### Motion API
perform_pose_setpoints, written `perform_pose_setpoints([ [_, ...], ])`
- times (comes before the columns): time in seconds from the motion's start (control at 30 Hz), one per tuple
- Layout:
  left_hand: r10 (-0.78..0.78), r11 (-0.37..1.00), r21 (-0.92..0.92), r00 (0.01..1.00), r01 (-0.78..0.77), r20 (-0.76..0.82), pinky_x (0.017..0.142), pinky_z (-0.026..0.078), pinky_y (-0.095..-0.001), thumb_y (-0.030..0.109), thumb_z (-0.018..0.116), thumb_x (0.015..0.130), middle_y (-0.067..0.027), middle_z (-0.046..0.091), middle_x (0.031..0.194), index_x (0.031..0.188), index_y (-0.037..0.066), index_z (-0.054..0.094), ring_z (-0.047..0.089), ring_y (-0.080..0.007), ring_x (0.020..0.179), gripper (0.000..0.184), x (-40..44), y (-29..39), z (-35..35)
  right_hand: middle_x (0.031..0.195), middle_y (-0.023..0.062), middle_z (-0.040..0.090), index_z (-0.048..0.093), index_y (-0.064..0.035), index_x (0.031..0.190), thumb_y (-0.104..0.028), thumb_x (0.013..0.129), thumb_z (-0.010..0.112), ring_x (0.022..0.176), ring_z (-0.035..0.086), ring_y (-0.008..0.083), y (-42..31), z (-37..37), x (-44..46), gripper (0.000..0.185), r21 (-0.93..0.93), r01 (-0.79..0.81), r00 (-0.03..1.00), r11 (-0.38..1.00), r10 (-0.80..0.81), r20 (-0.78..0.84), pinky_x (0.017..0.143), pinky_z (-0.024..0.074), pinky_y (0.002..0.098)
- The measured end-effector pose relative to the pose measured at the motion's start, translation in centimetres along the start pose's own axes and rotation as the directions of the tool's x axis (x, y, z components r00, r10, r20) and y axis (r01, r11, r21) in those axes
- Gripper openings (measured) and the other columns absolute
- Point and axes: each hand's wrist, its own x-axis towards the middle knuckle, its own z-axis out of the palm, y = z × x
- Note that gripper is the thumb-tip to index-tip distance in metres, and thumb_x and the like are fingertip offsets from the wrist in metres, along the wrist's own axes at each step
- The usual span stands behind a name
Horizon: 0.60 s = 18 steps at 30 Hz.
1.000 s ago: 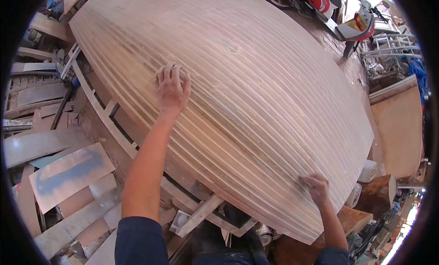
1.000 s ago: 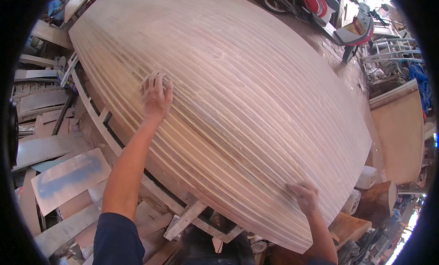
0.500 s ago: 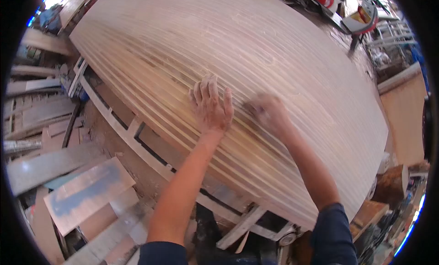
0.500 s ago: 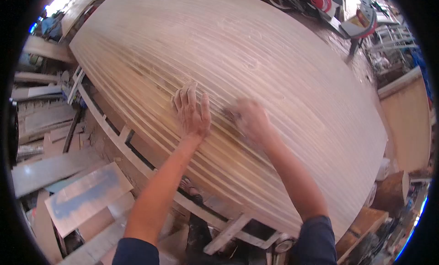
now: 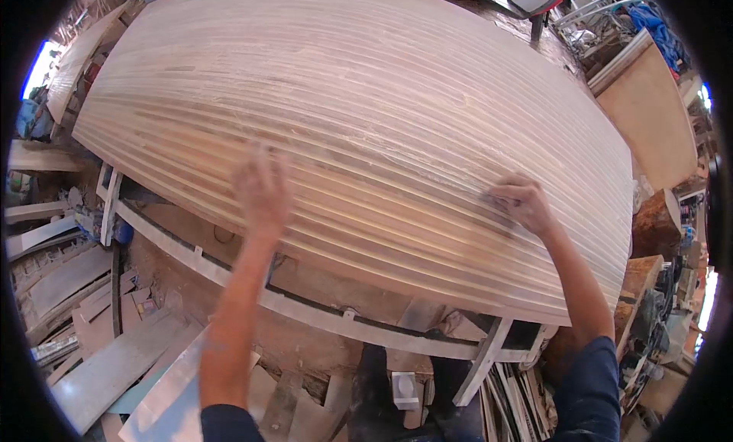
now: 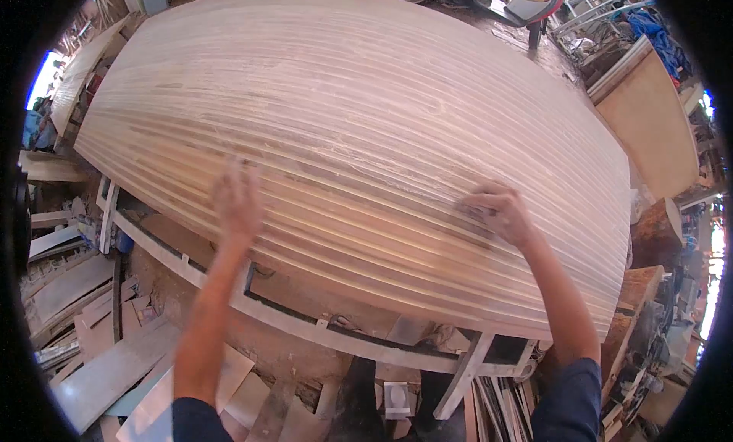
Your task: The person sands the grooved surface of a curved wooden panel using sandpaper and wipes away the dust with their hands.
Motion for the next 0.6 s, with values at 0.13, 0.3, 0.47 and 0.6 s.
perform_pose_setpoints([
  [0.13, -0.245, 0.965, 0.117, 0.965, 0.234, 0.091, 0.116, 0.031, -0.0568, 0.043, 0.047, 0.107, -0.0167, 0.049, 0.154, 0.147, 0.007, 0.05, 0.043, -0.0398, 0.141, 0.054, 5.2, -7.9, -1.4, 0.108, 0.0095, 0.075, 0.08, -0.0133, 0.111, 0.001, 0.082, 0.071, 0.102, 0.069, 0.0279, -2.5, 1.3, 2.6, 0.034, -0.04, 0.04, 0.999, 0.998, -0.041, -0.013, 0.09, 0.0569, 0.0423],
  [0.3, -0.462, 0.882, 0.184, 0.873, 0.433, 0.158, 0.121, 0.024, -0.0573, 0.048, 0.042, 0.108, -0.0178, 0.042, 0.16, 0.153, 0.007, 0.046, 0.034, -0.0409, 0.149, 0.061, 8.7, -8.8, -0.5, 0.1, 0.0124, 0.073, 0.079, -0.0084, 0.112, -0.001, 0.086, 0.069, 0.092, 0.069, 0.0284, -11.5, 7.0, 14.6, 0.029, 0.144, 0.219, 0.976, 0.965, -0.216, -0.037, 0.085, 0.0578, 0.0424],
  [0.47, -0.363, 0.924, 0.174, 0.925, 0.341, 0.11, 0.123, 0.021, -0.0577, 0.045, 0.041, 0.108, -0.0196, 0.038, 0.163, 0.154, 0.005, 0.044, 0.034, -0.0428, 0.149, 0.061, 7.8, -10.7, 1.3, 0.102, 0.0131, 0.074, 0.079, -0.0113, 0.11, -0.003, 0.085, 0.068, 0.091, 0.071, 0.0333, -18.8, 14.1, 25.7, 0.029, 0.046, 0.277, 0.96, 0.96, -0.275, -0.054, 0.083, 0.0593, 0.0452],
  [0.6, -0.443, 0.896, 0.109, 0.885, 0.431, 0.141, 0.123, 0.02, -0.0577, 0.041, 0.043, 0.107, -0.0198, 0.037, 0.163, 0.154, 0.002, 0.043, 0.032, -0.0428, 0.15, 0.061, 8.4, -9.8, 0.4, 0.104, 0.0135, 0.074, 0.08, -0.0152, 0.104, -0.01, 0.085, 0.067, 0.095, 0.072, 0.0337, -25.5, 19.2, 34.7, 0.024, -0.001, 0.24, 0.969, 0.971, -0.239, 0.055, 0.084, 0.0598, 0.0466],
])
